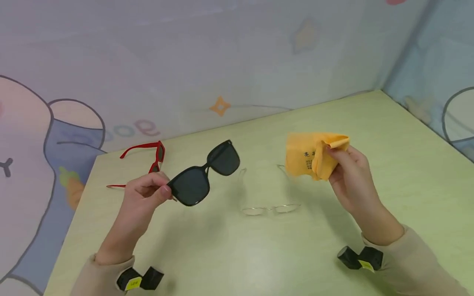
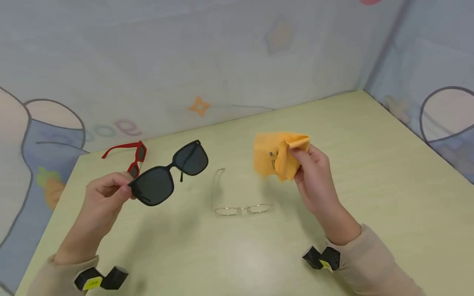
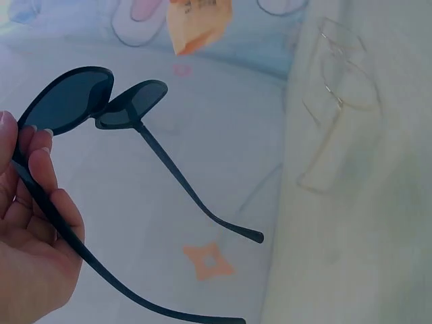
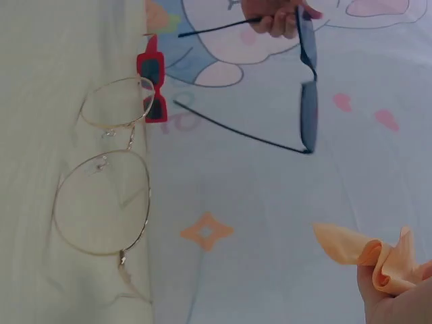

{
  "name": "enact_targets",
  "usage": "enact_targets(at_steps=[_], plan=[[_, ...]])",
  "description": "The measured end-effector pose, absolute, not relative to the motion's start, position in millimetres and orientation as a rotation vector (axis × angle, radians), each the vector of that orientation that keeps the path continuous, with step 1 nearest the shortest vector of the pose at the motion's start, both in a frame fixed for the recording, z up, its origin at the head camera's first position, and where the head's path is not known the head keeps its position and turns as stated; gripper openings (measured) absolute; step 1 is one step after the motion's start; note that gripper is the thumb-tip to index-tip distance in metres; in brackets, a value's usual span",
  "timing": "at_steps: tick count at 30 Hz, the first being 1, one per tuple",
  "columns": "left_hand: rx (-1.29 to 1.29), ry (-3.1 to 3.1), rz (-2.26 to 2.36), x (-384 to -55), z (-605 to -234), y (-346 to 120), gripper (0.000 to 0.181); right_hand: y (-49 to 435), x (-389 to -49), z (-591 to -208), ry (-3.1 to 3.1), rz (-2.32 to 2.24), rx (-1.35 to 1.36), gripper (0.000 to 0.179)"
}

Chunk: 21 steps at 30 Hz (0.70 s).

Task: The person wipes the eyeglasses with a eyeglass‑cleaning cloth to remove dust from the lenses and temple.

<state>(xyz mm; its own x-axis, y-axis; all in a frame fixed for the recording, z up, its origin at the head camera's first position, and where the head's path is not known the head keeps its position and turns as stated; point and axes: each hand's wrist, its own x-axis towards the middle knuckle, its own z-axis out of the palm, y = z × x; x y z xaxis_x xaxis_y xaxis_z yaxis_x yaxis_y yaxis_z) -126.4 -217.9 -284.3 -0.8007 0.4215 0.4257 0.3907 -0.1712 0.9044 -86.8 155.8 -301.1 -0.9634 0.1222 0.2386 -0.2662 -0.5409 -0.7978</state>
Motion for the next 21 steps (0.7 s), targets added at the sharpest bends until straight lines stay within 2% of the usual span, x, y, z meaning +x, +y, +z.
enact_targets(at_steps=[3, 6, 10, 13, 21], plan=[[1.034, 1.911, 2.254, -136, -281, -191, 0.004, 140, -88, -294, -1.302, 2.342, 0.274, 0.017], [1.085, 1.872, 2.253, -143, -280, -168, 0.006, 118, -90, -293, -1.373, 1.855, 0.394, 0.017], [1.117, 1.85, 2.225, -146, -281, -140, 0.01, 90, -95, -295, -1.583, 1.146, 0.655, 0.023], [1.115, 1.831, 2.223, -145, -281, -123, 0.011, 76, -95, -295, -1.738, 0.821, 0.865, 0.028], [1.089, 1.741, 2.28, -138, -278, -103, 0.013, 74, -89, -287, -1.796, 0.616, 0.95, 0.028]])
